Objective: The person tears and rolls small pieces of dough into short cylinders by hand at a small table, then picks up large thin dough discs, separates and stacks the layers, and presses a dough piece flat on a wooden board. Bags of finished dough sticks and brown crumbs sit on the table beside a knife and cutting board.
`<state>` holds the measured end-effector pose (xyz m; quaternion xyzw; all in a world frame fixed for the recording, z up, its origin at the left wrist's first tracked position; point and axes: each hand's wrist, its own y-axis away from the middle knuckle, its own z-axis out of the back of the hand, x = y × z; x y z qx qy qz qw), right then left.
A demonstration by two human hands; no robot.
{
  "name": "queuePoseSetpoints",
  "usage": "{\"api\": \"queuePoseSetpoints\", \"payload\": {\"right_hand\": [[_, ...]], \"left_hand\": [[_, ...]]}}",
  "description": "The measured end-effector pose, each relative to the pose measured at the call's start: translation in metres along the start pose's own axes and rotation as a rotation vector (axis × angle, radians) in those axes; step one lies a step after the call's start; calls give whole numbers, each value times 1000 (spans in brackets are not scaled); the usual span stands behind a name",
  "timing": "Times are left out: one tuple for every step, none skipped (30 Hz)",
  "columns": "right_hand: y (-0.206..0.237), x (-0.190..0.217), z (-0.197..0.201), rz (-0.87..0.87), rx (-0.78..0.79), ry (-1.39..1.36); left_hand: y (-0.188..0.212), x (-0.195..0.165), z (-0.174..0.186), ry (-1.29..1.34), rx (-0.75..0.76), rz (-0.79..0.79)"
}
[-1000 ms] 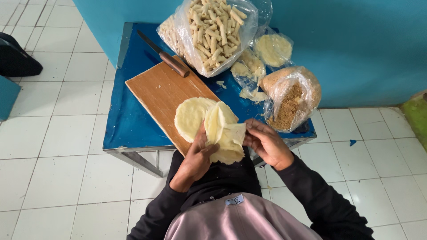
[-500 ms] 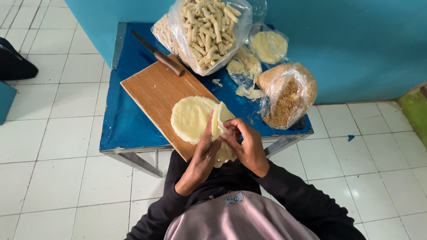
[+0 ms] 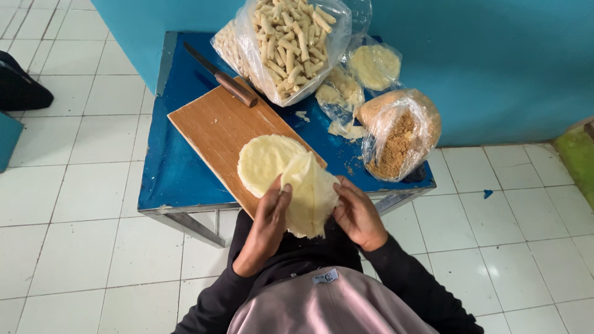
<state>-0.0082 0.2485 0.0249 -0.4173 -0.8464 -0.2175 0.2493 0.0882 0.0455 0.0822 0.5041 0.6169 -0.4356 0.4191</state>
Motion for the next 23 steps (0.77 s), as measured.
{"api": "queuePoseSetpoints", "payload": {"right_hand": [[5, -1, -8, 27, -53, 38], [11, -3, -16, 53, -109, 74], [15, -3, -26, 65, -108, 127], [15, -1, -35, 81, -104, 182], [17, 1, -43, 94, -104, 236], [17, 1, -50, 94, -100, 267], [14, 2, -55, 94, -91, 300], [11, 3, -60, 95, -79, 335], [12, 4, -62, 86, -57, 312], [13, 6, -63, 76, -36, 290], [15, 8, -62, 64, -14, 270], [16, 9, -60, 73, 3, 263], [17, 9, -58, 85, 19, 253], [17, 8, -56, 98, 35, 243], [17, 7, -53, 87, 27, 243], [16, 5, -50, 76, 17, 241], [16, 3, -45, 66, 6, 238], [15, 1, -39, 17, 24, 197], [15, 0, -32, -32, 43, 156], [13, -1, -24, -77, 63, 116], [10, -2, -15, -122, 87, 44], [9, -5, -5, -168, 107, -28], [8, -7, 5, -214, 128, -100]], "left_hand": [[0, -1, -2, -34, 6, 0], [2, -2, -4, -68, 13, 3], [2, -3, -6, -104, 21, 2], [2, -5, -8, -120, 33, -27], [3, -6, -10, -135, 46, -53], [5, -6, -11, -149, 58, -76], [6, -7, -11, -102, 59, -39], [7, -8, -10, -56, 58, -6], [8, -8, -8, -9, 57, 31], [9, -8, -6, -7, 44, 2], [11, -7, -4, -4, 30, -28], [12, -6, -2, -1, 15, -58], [12, -5, 2, 0, 0, -36], [12, -5, 5, 2, -13, -15], [12, -4, 9, 5, -27, 6], [12, -3, 12, 16, -44, 41], [12, -3, 15, 26, -61, 77], [13, -2, 19, 35, -82, 113], [15, -1, 24, 97, -88, 141], [15, -2, 29, 158, -93, 165], [15, -2, 34, 219, -96, 188], [15, -1, 37, 310, -197, 255], [13, 0, 42, 400, -297, 321]]}}
